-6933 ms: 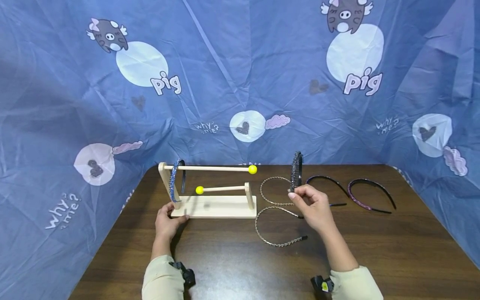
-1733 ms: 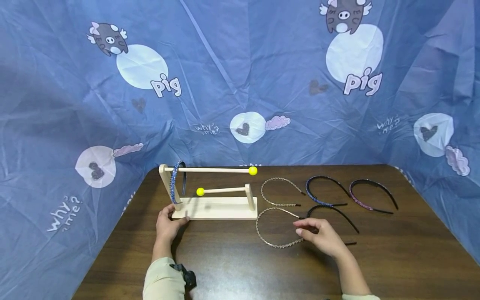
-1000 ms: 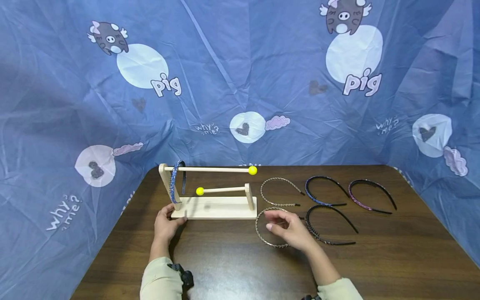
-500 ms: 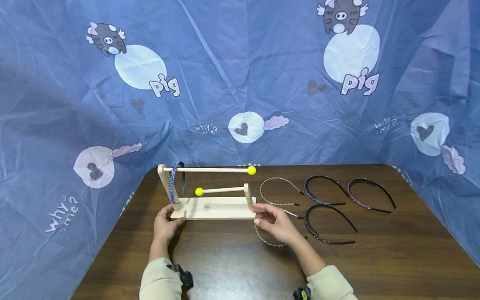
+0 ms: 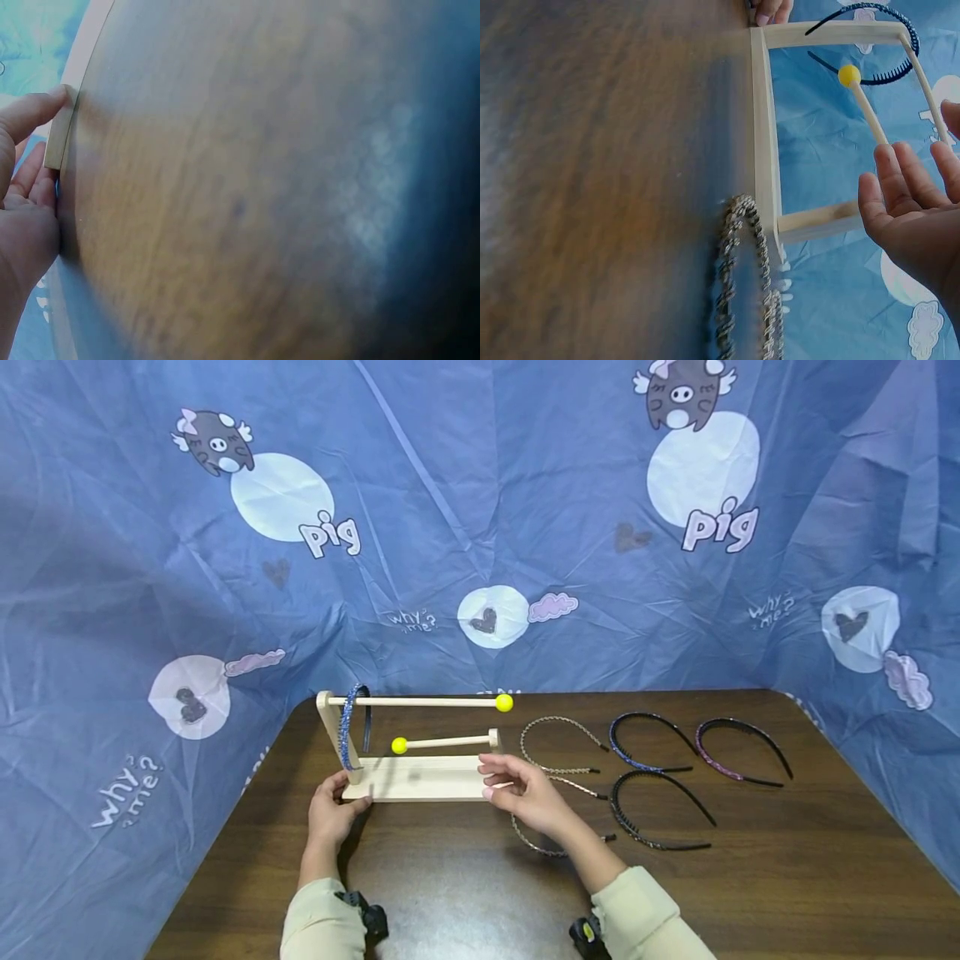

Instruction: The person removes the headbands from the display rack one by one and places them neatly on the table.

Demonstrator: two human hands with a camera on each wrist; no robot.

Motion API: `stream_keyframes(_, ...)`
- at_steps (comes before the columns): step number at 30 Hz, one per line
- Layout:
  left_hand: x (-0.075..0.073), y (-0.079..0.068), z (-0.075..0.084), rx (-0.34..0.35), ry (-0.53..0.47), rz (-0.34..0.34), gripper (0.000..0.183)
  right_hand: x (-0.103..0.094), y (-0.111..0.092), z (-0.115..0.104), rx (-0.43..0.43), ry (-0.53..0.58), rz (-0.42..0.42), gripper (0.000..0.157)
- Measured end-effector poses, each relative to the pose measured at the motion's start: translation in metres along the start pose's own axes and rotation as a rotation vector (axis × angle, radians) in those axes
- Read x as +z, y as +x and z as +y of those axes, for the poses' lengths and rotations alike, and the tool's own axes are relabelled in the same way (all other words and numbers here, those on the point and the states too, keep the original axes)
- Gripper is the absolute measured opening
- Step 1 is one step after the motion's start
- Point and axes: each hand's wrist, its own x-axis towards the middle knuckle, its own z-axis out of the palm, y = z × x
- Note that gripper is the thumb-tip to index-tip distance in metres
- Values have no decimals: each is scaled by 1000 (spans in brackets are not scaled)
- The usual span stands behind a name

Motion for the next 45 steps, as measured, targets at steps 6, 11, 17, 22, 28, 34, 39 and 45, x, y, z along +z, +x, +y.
stream_keyframes(6,0,0,0,-13,6,-1,61,5,12,-4,3,32,-18,43)
stream_keyframes(11,0,-1,0,-34,10,-8,62,11,23,-8,-8,61,-41,43)
stream_keyframes(17,1,-1,0,-20,9,1,62,19,32,-10,-10,75,-66,44)
stream_keyframes(22,3,0,0,-3,5,8,61,28,37,-12,-1,95,-100,46)
stream_keyframes(28,1,-2,1,-13,15,2,61,37,46,-16,-6,118,-141,47)
stream_keyframes(34,0,-3,3,-28,2,0,61,47,54,-23,22,130,-144,47)
stream_keyframes(39,1,-2,2,-26,-14,8,61,57,62,-30,25,136,-143,48)
stream_keyframes(45,2,-2,1,-3,-11,16,60,66,69,-32,30,115,-160,48)
